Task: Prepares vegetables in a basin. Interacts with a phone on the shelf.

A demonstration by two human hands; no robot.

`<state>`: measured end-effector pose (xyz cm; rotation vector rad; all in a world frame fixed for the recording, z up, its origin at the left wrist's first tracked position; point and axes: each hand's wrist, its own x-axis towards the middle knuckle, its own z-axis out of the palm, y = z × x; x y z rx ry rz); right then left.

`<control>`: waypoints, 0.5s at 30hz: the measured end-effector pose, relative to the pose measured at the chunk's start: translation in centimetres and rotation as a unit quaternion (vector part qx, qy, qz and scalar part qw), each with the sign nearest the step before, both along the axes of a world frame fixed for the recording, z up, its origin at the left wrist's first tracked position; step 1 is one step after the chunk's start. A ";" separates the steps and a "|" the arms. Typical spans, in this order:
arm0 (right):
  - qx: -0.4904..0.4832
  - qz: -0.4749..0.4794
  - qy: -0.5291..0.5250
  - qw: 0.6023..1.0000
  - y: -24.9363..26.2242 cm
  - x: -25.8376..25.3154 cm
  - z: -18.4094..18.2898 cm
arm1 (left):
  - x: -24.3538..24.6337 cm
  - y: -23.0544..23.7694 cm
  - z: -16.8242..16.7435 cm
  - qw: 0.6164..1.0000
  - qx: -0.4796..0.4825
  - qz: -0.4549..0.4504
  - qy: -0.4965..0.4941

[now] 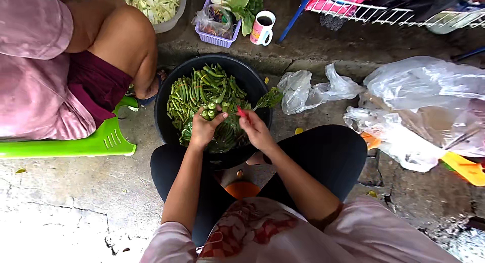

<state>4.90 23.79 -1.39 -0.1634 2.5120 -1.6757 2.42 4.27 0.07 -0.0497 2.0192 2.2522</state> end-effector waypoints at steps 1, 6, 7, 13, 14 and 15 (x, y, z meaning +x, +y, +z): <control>0.042 0.009 0.037 0.998 0.9 -0.1 0.3 | 0.0 -0.1 -0.1 0.999 -0.030 0.002 0.020; 0.173 0.057 0.108 0.977 3.3 -0.6 3.5 | 0.0 -0.1 0.2 0.994 -0.079 -0.002 0.077; 0.184 0.065 0.112 0.974 3.4 -0.8 3.9 | 0.0 0.0 0.3 0.993 -0.089 -0.003 0.081; 0.217 0.108 0.133 0.961 3.3 -1.9 4.4 | 0.2 -0.3 0.2 0.988 -0.129 0.002 0.090; 0.217 0.110 0.136 0.960 3.3 -2.0 4.4 | 0.2 -0.4 0.3 0.987 -0.132 0.002 0.090; 0.215 0.111 0.138 0.960 3.3 -2.1 4.3 | 0.2 -0.4 0.4 0.987 -0.133 0.002 0.088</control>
